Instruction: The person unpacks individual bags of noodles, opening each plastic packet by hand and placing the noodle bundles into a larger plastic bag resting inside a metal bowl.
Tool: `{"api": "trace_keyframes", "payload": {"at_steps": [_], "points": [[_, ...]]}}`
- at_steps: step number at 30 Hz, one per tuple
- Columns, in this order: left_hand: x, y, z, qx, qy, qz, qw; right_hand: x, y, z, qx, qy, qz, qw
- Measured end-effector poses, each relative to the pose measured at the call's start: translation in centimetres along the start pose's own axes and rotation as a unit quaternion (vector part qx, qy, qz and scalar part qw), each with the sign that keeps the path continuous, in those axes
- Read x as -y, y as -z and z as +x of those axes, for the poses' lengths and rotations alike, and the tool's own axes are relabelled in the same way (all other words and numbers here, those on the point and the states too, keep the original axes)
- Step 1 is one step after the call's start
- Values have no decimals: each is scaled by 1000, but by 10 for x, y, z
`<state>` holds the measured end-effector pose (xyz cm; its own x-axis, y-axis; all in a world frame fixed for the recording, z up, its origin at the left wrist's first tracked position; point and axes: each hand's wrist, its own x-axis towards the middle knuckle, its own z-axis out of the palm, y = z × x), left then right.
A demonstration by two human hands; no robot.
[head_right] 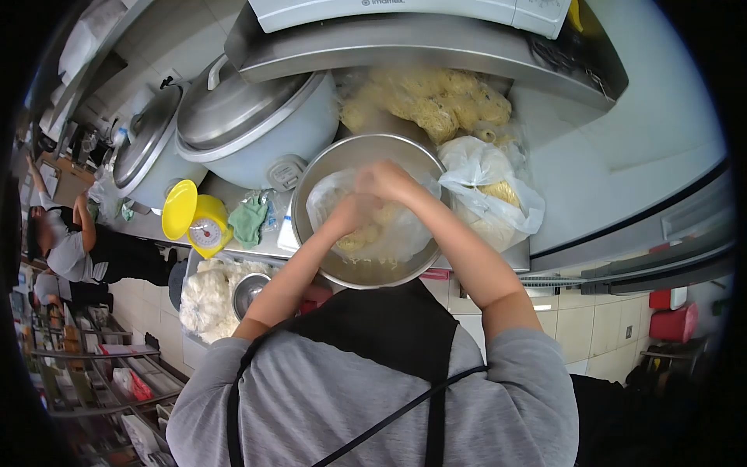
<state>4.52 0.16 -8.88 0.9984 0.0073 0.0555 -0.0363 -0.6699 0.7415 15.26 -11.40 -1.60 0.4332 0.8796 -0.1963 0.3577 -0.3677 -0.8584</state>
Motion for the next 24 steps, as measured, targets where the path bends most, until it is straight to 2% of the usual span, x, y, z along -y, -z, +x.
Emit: {"api": "trace_keyframes", "payload": {"at_steps": [2, 3, 5, 7, 9, 11, 13, 16, 17, 19, 20, 21, 22, 23, 24], "points": [[-7, 9, -3, -9, -15, 12, 1000, -14, 6, 36, -156, 93, -154, 971], [-13, 14, -7, -16, -29, 22, 999, -6, 11, 48, -155, 97, -156, 971], [-29, 26, -14, -27, -46, 13, 998, 17, 21, 74, -280, 57, -231, 930], [-47, 40, -22, -38, -63, 6, 997, 14, 30, 118, -305, 79, -269, 910], [-63, 53, -31, -32, -7, -62, 998, 1, 34, 156, -328, 101, -305, 888], [-65, 64, -41, -38, 11, -50, 998, -13, 39, 184, -338, 51, -258, 904], [-61, 72, -51, -50, 67, -152, 985, -24, 50, 209, -349, 21, -213, 912], [-42, 87, -61, -80, 86, -191, 975, -31, 84, 203, -387, 38, -166, 906], [-35, 91, -61, -78, 84, -192, 975, -31, 96, 195, -391, 95, -80, 912], [-25, 96, -56, -149, 80, -239, 956, -6, 110, 161, -392, 147, 4, 908], [-29, 100, -50, -146, 79, -241, 956, 23, 106, 126, -344, 128, 195, 910], [-37, 109, -43, -169, 76, -241, 953, 48, 101, 96, -284, 105, 379, 875], [-46, 118, -35, -190, 73, -239, 949, 61, 97, 75, -238, 138, 394, 877], [-56, 125, -27, -200, 63, -218, 953, 68, 93, 60, -241, 136, 394, 876], [-61, 130, -16, -209, 54, -197, 956, 71, 89, 47, -222, 126, 355, 900]]}}
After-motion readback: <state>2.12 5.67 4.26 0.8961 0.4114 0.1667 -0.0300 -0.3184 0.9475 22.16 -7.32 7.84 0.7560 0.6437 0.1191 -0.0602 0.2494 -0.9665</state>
